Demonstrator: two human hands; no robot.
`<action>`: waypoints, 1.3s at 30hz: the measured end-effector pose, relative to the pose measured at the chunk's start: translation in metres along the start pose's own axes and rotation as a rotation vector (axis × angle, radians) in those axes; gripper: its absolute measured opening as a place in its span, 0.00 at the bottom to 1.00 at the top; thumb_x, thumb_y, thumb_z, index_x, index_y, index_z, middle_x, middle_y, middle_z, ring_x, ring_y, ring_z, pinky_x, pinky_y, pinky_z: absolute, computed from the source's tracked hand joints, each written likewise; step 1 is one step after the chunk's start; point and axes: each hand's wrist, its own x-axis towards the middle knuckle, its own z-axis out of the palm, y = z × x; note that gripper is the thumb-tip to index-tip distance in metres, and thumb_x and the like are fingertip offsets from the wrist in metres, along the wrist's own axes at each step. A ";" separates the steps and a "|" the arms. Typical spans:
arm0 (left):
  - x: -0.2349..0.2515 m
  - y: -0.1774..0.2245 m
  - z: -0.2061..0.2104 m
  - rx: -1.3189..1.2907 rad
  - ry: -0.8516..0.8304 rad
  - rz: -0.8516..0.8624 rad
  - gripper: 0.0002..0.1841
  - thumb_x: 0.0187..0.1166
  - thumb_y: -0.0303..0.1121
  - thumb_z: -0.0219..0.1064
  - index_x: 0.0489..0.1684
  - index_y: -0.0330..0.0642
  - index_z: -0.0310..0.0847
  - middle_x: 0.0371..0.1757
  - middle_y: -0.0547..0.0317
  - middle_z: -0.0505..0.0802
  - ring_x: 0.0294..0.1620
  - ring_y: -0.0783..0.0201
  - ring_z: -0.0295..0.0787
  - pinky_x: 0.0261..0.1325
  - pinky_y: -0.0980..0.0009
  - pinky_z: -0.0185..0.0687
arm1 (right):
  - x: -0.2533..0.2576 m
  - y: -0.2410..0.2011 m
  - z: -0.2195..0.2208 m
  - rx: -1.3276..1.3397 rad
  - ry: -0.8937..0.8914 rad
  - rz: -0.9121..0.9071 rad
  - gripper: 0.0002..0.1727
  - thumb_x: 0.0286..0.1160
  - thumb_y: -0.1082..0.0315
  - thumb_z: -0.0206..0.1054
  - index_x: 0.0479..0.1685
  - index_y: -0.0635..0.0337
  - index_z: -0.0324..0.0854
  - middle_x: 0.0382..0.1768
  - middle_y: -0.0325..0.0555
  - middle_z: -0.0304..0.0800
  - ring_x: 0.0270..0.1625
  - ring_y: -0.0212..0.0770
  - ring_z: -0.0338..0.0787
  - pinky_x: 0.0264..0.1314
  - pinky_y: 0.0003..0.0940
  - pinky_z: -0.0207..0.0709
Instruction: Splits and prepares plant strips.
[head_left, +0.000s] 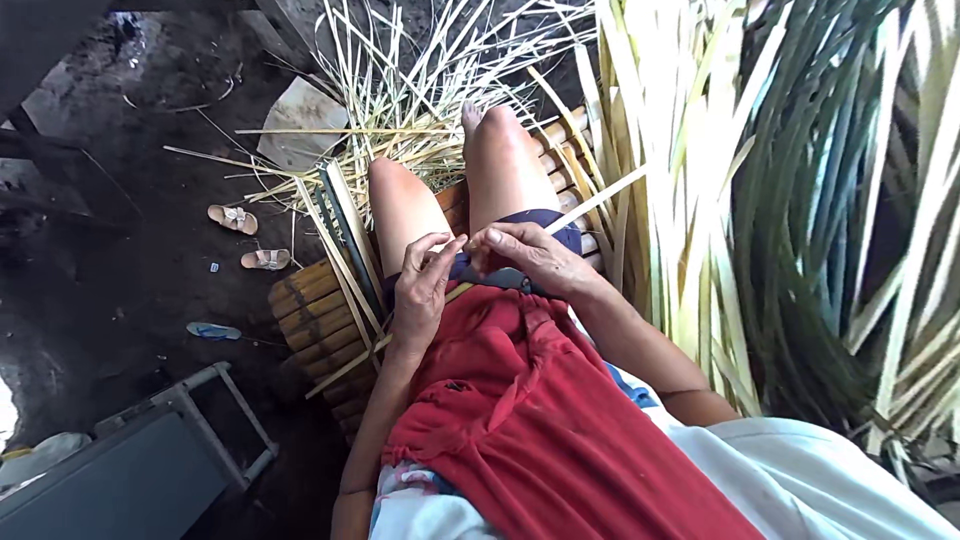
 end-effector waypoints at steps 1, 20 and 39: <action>-0.001 -0.001 0.001 0.033 0.000 0.025 0.15 0.84 0.21 0.63 0.65 0.37 0.87 0.66 0.46 0.81 0.51 0.66 0.84 0.54 0.77 0.84 | 0.001 0.000 0.001 0.101 -0.046 0.051 0.24 0.94 0.56 0.43 0.47 0.60 0.84 0.32 0.37 0.91 0.35 0.29 0.91 0.44 0.27 0.88; 0.001 0.020 0.014 0.096 0.280 -0.019 0.11 0.86 0.28 0.65 0.59 0.35 0.86 0.54 0.53 0.85 0.52 0.71 0.85 0.54 0.80 0.84 | -0.007 0.020 0.028 0.145 -0.043 -0.161 0.19 0.91 0.64 0.52 0.33 0.63 0.82 0.14 0.42 0.74 0.13 0.31 0.75 0.16 0.25 0.74; 0.099 0.073 -0.005 -0.994 -0.309 -0.070 0.17 0.93 0.52 0.48 0.43 0.60 0.81 0.44 0.76 0.88 0.46 0.81 0.84 0.51 0.81 0.82 | -0.007 -0.040 0.023 0.650 -0.252 -0.616 0.13 0.82 0.62 0.62 0.40 0.53 0.93 0.53 0.45 0.96 0.50 0.40 0.96 0.51 0.35 0.91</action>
